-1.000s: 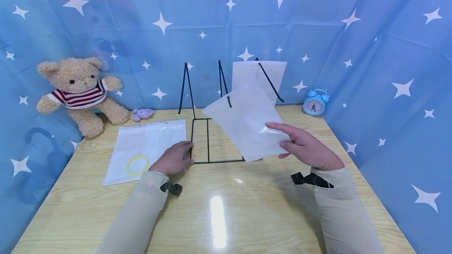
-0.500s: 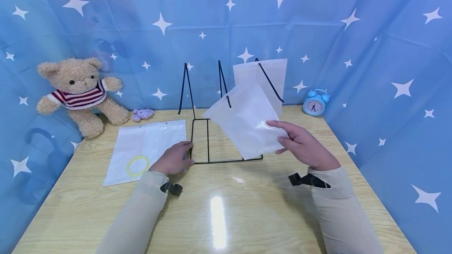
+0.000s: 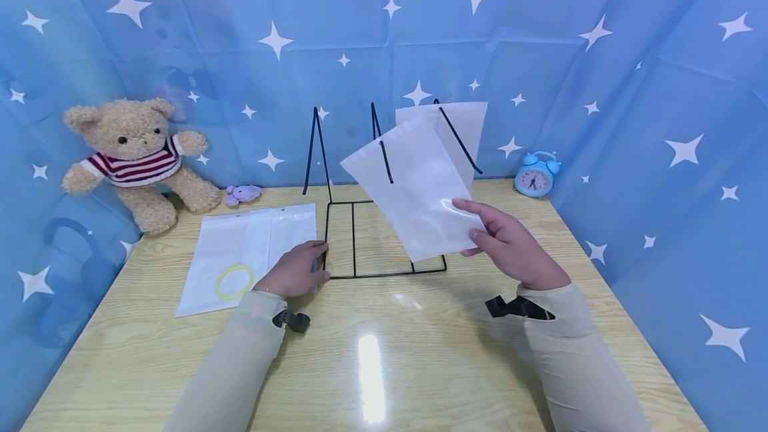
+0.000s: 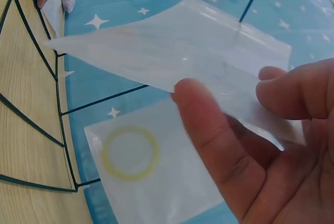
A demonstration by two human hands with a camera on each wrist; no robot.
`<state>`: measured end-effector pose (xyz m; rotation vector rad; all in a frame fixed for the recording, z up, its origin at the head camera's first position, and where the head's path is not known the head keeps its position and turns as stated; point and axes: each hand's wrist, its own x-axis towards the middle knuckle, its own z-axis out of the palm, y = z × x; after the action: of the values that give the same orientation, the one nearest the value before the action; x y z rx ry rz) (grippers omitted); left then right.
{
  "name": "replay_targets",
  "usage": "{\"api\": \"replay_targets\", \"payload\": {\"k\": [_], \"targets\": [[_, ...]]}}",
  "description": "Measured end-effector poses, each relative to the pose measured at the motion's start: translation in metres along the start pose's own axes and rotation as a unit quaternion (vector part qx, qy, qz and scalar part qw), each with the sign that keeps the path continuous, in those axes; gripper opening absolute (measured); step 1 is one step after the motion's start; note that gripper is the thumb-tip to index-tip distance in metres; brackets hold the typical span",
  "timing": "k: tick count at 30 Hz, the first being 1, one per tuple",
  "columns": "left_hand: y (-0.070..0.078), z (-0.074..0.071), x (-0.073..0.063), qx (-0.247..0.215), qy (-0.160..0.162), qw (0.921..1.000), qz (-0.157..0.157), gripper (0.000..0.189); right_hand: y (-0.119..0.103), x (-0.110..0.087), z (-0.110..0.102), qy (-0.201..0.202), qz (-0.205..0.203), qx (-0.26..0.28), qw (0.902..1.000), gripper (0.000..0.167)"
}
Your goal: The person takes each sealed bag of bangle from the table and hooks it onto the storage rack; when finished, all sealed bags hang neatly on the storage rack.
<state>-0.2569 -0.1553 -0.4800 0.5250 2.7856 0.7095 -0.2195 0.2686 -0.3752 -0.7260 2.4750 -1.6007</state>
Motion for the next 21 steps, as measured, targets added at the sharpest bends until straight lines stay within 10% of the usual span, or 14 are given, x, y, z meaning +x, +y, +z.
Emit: {"api": "replay_targets", "payload": {"k": [9,21], "targets": [[-0.0006,0.0002,0.0,-0.001,0.0,1.0,-0.004,0.069,-0.0045,-0.0003,0.0055,-0.015,0.019,-0.124,0.9919,0.059],[0.0001,0.0003,-0.0002,0.001,0.0,1.0,-0.004,0.069,0.0001,0.0028,0.0057,-0.004,0.038,-0.058,0.9976,0.058]]}}
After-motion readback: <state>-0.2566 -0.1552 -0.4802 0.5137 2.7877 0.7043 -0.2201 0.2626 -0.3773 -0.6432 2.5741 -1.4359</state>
